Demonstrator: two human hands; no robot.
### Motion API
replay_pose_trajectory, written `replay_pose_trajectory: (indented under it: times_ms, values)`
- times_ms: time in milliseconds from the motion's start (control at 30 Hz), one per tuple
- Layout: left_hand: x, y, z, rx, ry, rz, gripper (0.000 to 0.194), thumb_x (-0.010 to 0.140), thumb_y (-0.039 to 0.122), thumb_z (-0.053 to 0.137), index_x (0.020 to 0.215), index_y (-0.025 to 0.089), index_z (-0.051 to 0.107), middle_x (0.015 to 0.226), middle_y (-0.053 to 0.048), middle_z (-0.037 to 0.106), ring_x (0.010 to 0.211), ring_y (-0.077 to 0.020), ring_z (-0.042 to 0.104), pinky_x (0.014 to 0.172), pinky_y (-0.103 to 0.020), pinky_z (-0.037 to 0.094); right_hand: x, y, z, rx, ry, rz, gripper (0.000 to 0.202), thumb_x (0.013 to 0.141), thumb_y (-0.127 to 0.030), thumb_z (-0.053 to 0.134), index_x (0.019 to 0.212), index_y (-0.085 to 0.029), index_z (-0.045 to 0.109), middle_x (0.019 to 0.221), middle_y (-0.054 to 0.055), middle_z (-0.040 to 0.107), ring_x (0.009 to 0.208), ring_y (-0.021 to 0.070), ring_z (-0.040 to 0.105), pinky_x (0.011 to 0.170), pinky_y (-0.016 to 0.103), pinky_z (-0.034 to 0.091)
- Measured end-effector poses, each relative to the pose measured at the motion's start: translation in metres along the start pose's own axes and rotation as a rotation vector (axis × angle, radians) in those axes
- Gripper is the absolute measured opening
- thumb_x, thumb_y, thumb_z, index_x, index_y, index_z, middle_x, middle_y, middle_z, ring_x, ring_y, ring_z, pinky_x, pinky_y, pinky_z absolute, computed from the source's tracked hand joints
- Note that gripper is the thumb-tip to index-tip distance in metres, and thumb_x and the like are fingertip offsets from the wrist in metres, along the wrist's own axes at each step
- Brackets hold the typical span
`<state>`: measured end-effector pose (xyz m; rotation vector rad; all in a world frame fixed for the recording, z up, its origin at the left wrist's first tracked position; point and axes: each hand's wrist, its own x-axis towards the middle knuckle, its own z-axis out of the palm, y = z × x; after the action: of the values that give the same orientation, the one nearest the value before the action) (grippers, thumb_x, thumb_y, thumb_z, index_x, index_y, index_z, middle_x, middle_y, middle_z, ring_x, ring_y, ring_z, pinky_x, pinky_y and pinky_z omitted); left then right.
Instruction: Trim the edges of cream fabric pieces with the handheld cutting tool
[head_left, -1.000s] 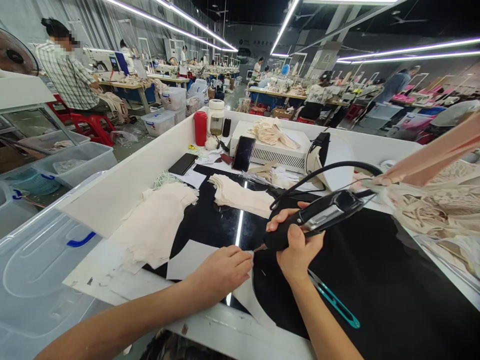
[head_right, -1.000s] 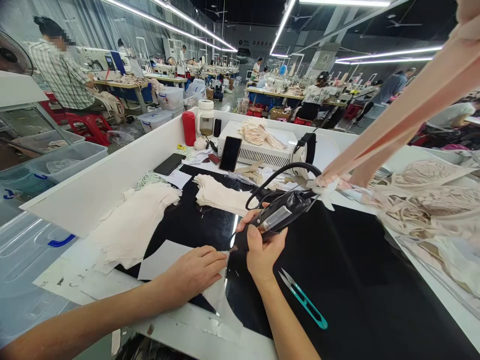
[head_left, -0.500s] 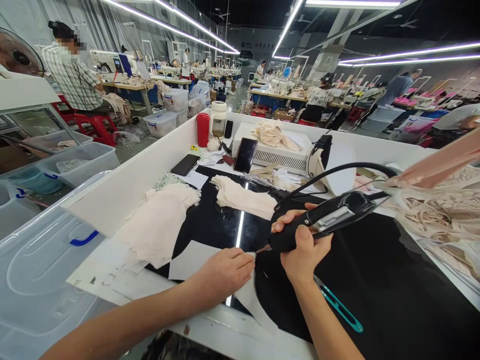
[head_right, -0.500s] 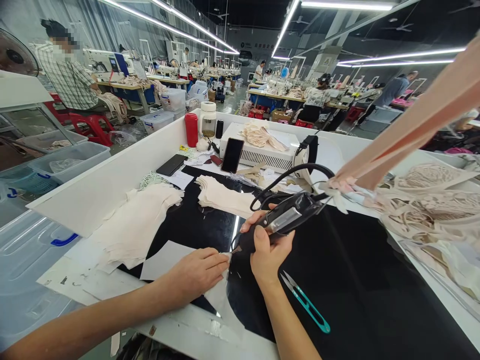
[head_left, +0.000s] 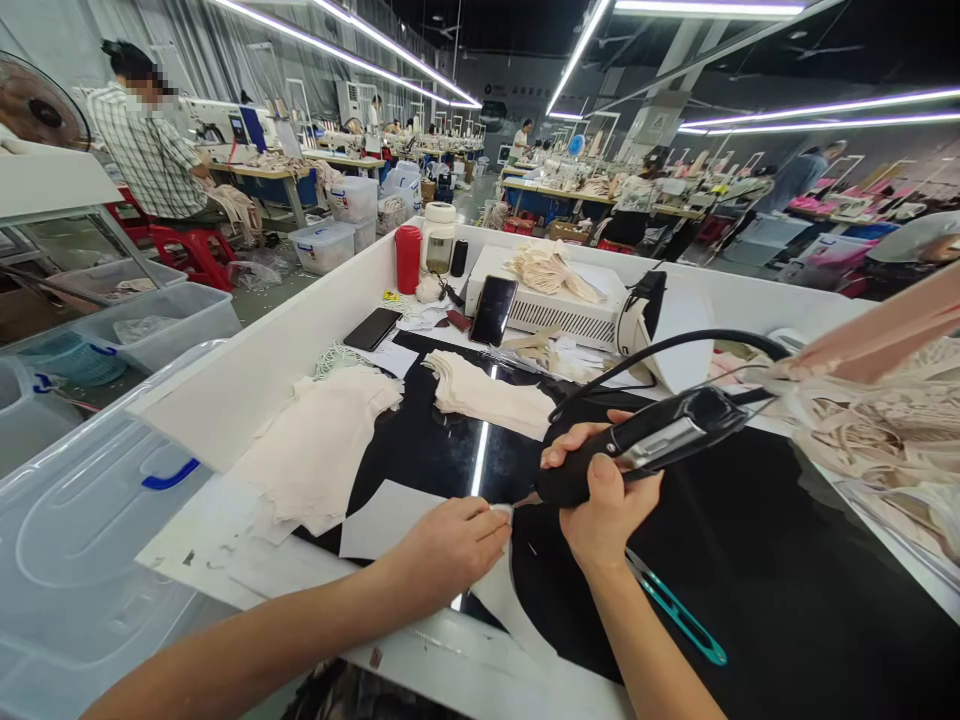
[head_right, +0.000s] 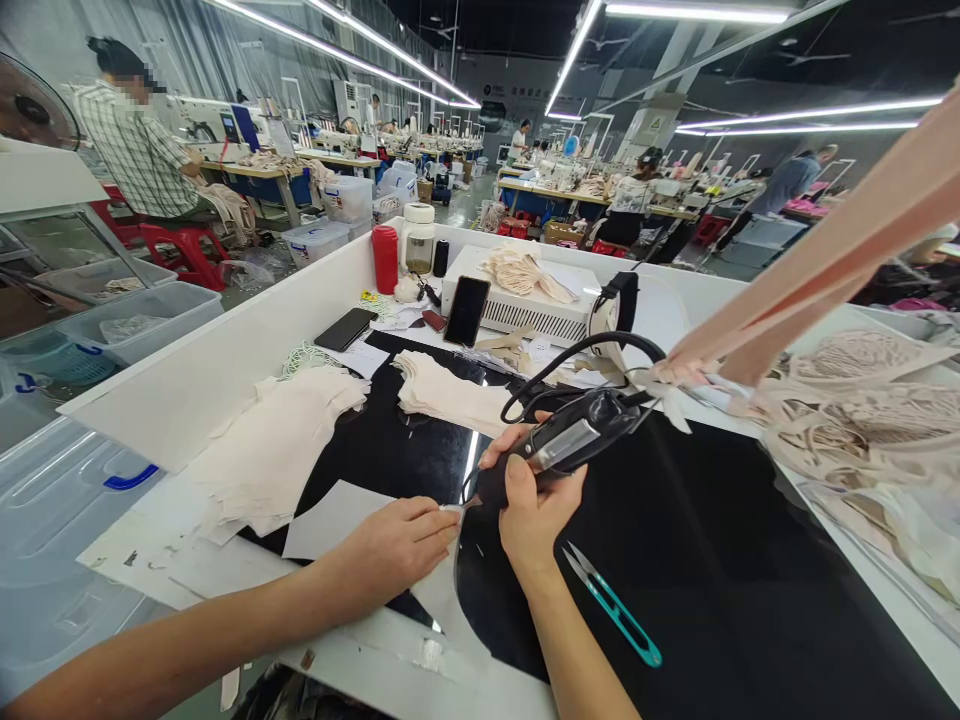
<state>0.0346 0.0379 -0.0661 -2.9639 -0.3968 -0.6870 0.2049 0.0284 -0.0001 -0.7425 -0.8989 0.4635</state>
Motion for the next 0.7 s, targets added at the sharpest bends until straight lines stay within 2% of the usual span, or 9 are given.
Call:
replay_pose_trajectory:
  times_ms: [367,700]
  values:
    - [-0.0002,-0.0003,0.0005,0.008,-0.005,0.029,0.024,0.104,0.006,0.045,0.112,0.014,0.066,0.118,-0.01,0.071,0.104,-0.0167,0.068,0.09,-0.032,0.058,-0.0007,0.0027,-0.0036,-0.073,-0.011,0.009,0.036,0.087,-0.032,0.072,0.119,-0.028,0.054,0.081,-0.005,0.065,0.059,0.0135,0.062,0.061,0.034,0.055]
    - [-0.0004,-0.0006,-0.0024,-0.01,0.002,0.029,0.024,0.104,0.003,0.046,0.114,0.011,0.066,0.121,-0.01,0.071,0.106,-0.0154,0.068,0.091,-0.03,0.059,-0.0023,0.0013,0.0035,-0.028,-0.002,0.008,0.039,0.085,-0.035,0.074,0.118,-0.028,0.054,0.08,-0.005,0.064,0.059,0.0125,0.059,0.06,0.032,0.052]
